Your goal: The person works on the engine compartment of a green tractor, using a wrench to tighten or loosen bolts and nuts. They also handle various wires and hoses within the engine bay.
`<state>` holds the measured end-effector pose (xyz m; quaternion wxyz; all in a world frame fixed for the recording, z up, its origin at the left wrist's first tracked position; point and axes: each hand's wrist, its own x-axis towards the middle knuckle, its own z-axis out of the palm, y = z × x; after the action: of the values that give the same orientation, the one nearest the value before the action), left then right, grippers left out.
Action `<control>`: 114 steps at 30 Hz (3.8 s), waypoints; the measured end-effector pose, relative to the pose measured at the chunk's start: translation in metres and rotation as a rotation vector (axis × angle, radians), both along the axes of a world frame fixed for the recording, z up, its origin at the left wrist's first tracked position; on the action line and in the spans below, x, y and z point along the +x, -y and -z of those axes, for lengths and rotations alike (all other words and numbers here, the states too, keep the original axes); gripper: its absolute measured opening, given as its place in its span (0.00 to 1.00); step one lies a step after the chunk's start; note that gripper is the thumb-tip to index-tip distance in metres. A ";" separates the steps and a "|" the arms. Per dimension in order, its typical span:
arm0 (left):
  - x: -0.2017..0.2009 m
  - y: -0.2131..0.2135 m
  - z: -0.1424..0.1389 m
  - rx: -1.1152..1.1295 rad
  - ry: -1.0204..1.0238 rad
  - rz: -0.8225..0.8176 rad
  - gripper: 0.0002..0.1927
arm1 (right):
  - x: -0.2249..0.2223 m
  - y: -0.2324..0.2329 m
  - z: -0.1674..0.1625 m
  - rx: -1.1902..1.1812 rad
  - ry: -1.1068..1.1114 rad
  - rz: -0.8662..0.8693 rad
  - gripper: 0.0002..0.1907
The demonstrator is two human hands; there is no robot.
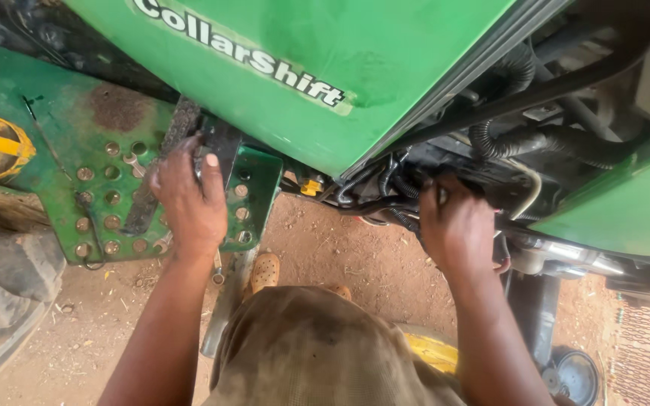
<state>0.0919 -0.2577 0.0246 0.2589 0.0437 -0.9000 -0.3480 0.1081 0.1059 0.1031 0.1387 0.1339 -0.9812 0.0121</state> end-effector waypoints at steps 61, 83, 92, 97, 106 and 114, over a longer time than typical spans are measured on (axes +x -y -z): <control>-0.004 -0.007 -0.009 0.020 -0.065 0.083 0.26 | 0.033 0.003 0.012 -0.483 0.118 0.205 0.12; -0.012 -0.008 -0.016 0.047 -0.068 0.066 0.22 | -0.018 -0.006 0.010 -0.564 0.122 0.088 0.17; -0.007 -0.006 -0.012 0.046 -0.072 0.047 0.24 | -0.030 -0.008 -0.001 0.400 -0.296 -0.126 0.11; -0.006 -0.008 -0.014 0.049 -0.087 0.064 0.24 | 0.007 -0.004 -0.007 -0.426 0.215 0.294 0.14; -0.005 -0.010 -0.017 0.012 -0.079 0.091 0.28 | 0.034 -0.004 0.014 -0.511 0.230 0.310 0.14; -0.007 -0.012 -0.017 -0.009 -0.082 0.106 0.26 | 0.026 -0.006 0.010 -0.531 0.224 0.211 0.15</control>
<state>0.0851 -0.2459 0.0416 0.2768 -0.0196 -0.8913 -0.3586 0.1338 0.1123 0.0933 0.0605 -0.0119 -0.9614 0.2681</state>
